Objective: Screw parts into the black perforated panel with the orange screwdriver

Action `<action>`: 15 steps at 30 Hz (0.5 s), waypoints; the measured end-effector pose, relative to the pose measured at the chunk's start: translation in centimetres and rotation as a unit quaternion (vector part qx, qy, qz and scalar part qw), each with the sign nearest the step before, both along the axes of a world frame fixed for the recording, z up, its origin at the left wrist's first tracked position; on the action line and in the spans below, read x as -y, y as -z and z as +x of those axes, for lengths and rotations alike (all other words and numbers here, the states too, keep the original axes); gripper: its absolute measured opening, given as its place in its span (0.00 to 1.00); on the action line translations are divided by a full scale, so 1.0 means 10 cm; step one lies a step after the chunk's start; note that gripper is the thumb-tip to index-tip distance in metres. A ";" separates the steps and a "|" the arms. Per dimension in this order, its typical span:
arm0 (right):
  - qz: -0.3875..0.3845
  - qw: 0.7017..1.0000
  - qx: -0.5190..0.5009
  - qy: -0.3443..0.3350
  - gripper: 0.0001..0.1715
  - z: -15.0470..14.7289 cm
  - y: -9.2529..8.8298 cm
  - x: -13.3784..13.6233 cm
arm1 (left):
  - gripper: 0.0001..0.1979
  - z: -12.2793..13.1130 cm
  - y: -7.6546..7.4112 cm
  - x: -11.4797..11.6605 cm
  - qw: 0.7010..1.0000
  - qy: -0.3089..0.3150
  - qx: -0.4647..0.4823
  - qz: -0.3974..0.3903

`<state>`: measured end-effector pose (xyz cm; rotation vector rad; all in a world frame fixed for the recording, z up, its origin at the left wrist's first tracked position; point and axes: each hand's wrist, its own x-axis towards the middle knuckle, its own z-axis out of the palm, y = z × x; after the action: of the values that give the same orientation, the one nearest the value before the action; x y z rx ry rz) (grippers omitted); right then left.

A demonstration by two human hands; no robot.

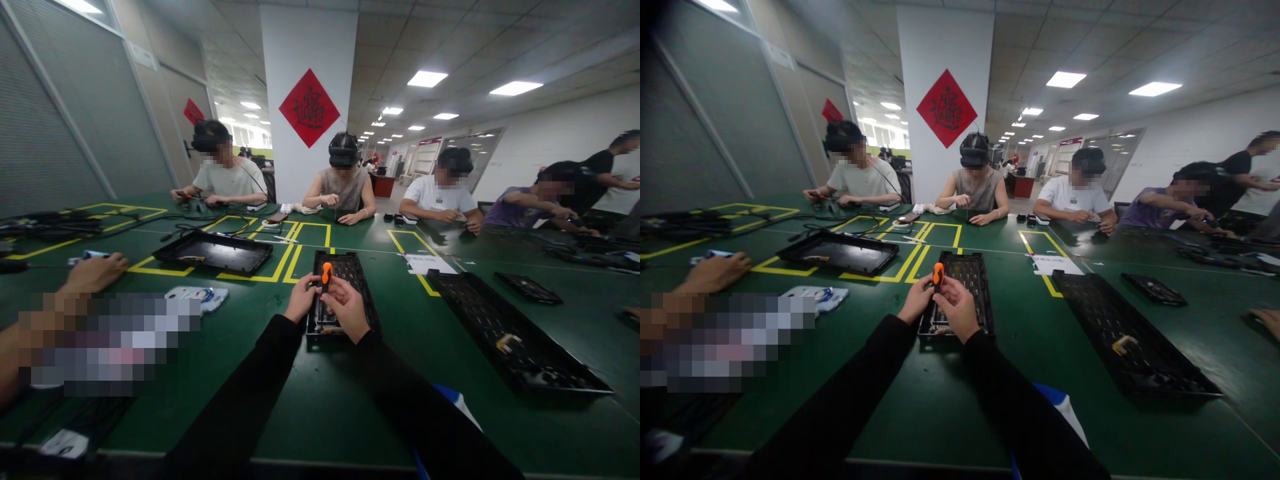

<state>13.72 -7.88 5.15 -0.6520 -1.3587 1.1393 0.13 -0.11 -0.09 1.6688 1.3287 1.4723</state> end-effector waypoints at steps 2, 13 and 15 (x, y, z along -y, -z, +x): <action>-0.009 1.000 -0.009 -0.010 0.22 0.00 -0.03 0.02 | 0.16 -0.01 0.00 0.00 1.000 -0.001 -0.004 -0.004; 0.031 0.998 0.039 0.036 0.16 0.00 0.00 0.00 | 0.17 -0.02 0.04 -0.05 1.000 -0.001 -0.025 0.009; 0.034 0.998 0.033 0.037 0.17 0.00 0.00 0.00 | 0.17 -0.01 0.03 -0.04 1.000 -0.002 -0.029 0.010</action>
<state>13.71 -7.84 5.14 -0.6899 -1.4111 1.0150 -0.02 0.26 -0.41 1.7362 1.3521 1.4538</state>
